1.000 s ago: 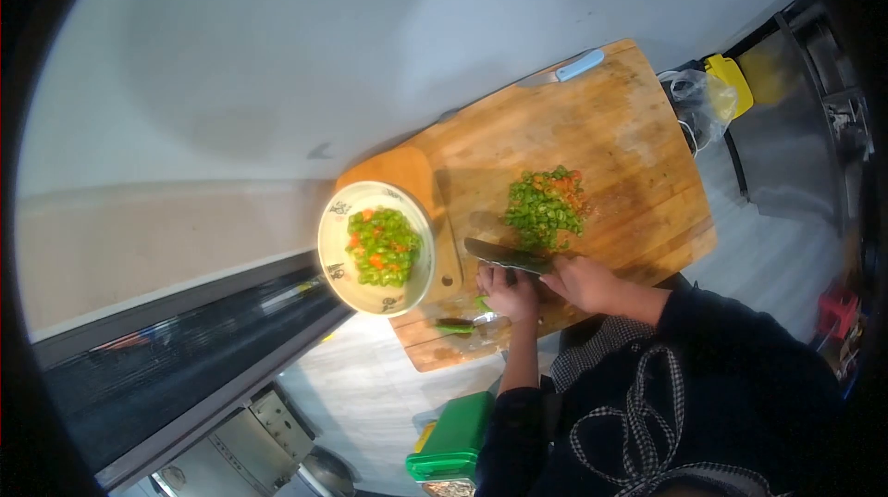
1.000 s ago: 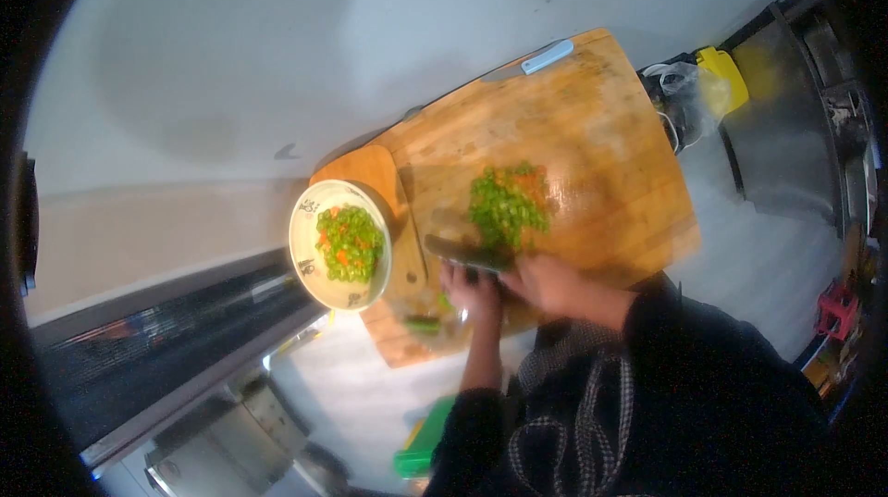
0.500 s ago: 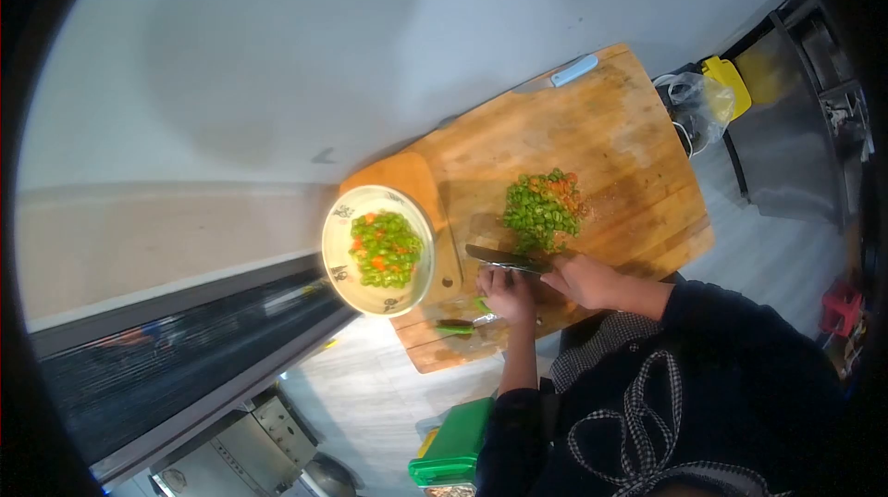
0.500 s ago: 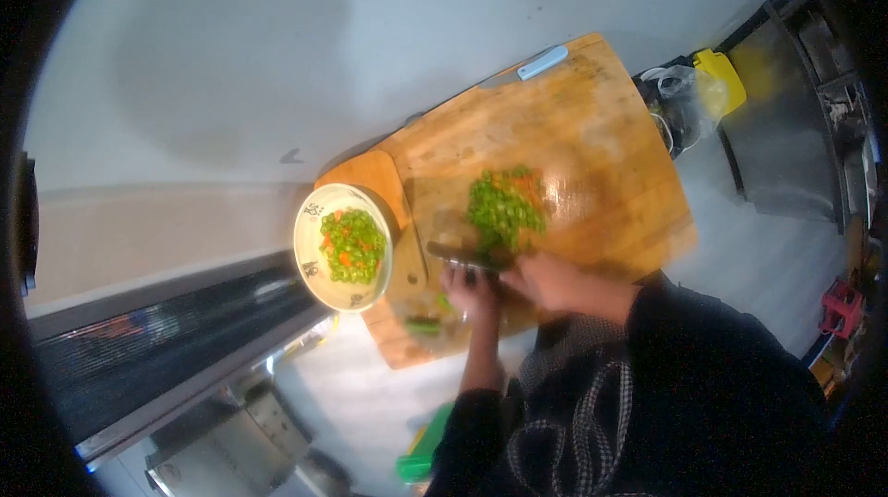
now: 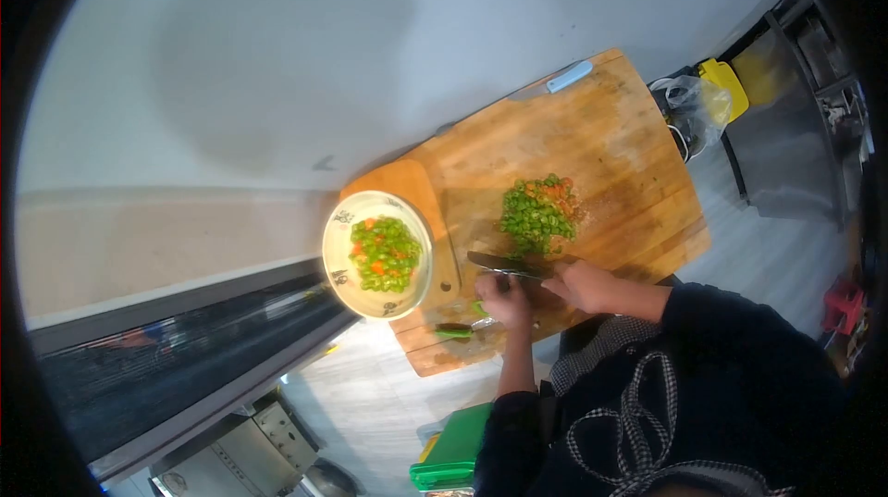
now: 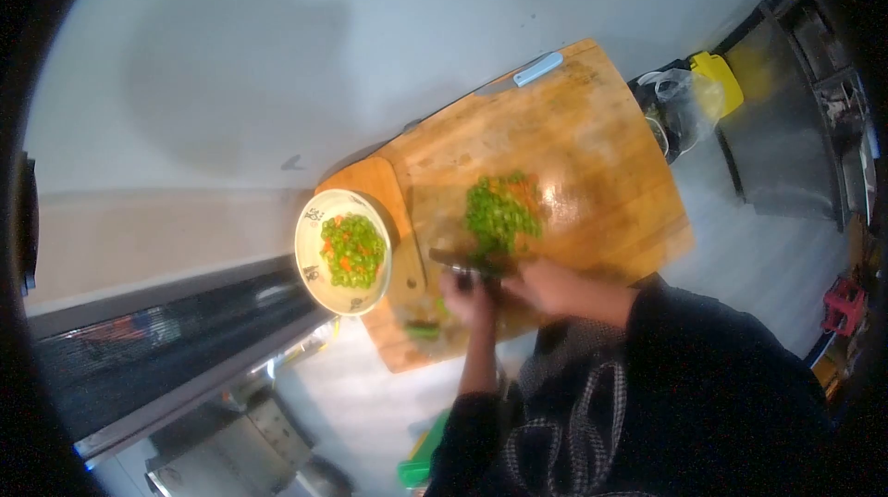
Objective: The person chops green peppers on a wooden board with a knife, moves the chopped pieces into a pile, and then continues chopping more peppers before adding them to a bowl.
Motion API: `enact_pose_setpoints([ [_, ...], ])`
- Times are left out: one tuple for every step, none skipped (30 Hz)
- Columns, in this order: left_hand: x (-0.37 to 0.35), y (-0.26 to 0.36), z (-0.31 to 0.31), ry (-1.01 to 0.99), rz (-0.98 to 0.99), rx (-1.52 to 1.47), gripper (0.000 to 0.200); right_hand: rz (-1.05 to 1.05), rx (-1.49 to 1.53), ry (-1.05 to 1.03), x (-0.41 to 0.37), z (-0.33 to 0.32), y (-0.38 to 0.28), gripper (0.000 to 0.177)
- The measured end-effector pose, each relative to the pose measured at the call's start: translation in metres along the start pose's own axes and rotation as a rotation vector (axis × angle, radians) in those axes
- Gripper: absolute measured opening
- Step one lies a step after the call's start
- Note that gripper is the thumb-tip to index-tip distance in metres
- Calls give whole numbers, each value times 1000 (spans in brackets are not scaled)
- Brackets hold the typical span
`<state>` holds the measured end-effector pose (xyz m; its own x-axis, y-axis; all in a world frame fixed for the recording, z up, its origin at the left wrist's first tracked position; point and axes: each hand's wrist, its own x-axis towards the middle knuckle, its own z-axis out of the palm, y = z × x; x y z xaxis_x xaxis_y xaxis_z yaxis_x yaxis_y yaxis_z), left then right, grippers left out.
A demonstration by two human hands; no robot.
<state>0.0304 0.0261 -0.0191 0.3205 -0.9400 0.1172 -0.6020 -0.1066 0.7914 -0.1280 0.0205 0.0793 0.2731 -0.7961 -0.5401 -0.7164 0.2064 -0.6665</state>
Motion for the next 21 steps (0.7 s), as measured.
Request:
enact_pose_setpoints([
  [2, 1, -2, -17, 37, -3, 20, -22, -1, 19, 0, 3, 3, 45],
  [3, 2, -4, -11, 71, 3, 20, -43, -3, 38, 1, 5, 6, 44],
  [3, 4, -4, -6, 103, 9, 19, -8, -1, 6, 1, 6, 8, 45],
  [3, 5, -5, -1, 136, 15, 19, 27, 1, -27, 2, 7, 10, 47],
  [4, 6, -5, 3, 138, 18, 19, 63, 3, -60, 3, 5, 7, 49],
  [4, 6, -4, 7, 140, 22, 18, 69, -12, -62, 6, 5, 4, 49],
  [4, 6, -4, 13, 142, 25, 17, 74, -28, -65, 10, 5, -1, 49],
  [3, 6, -5, -22, 132, 27, 17, 77, -45, -68, 14, 4, -5, 49],
  [2, 5, -7, -55, 124, 31, 16, 88, -12, -62, 19, 3, -11, 49],
  [3, 5, -8, -89, 118, 35, 16, 99, 21, -54, 25, 2, -18, 49],
  [2, 5, -9, -98, 104, 25, 16, 113, 56, -47, 28, 2, -22, 50],
  [3, 6, -9, -109, 89, 15, 17, 83, 37, -49, 27, 3, -19, 50],
  [3, 8, -9, -117, 73, 3, 17, 53, 13, -52, 26, 3, -14, 50],
  [3, 7, -7, -99, 58, 3, 18, 23, -12, -56, 24, 2, -9, 51],
  [3, 7, -6, -86, 43, 3, 19, 27, -17, -70, 20, 3, -5, 52],
  [2, 6, -4, -73, 29, 1, 20, 33, -24, -82, 14, 0, -4, 53],
  [1, 6, -4, -56, 70, 10, 20, 40, -29, -94, 8, -1, -3, 54],
  [2, 6, -4, -38, 115, 19, 21, 52, -45, -94, 6, 0, 0, 54],
  [4, 6, -3, -19, 162, 29, 22, 62, -61, -93, 5, 1, 2, 55],
  [4, 7, -4, -17, 143, 20, 21, 72, -76, -94, 4, 3, 3, 55],
  [3, 7, -4, -17, 125, 12, 21, 64, -68, -90, 4, 4, 3, 53],
])
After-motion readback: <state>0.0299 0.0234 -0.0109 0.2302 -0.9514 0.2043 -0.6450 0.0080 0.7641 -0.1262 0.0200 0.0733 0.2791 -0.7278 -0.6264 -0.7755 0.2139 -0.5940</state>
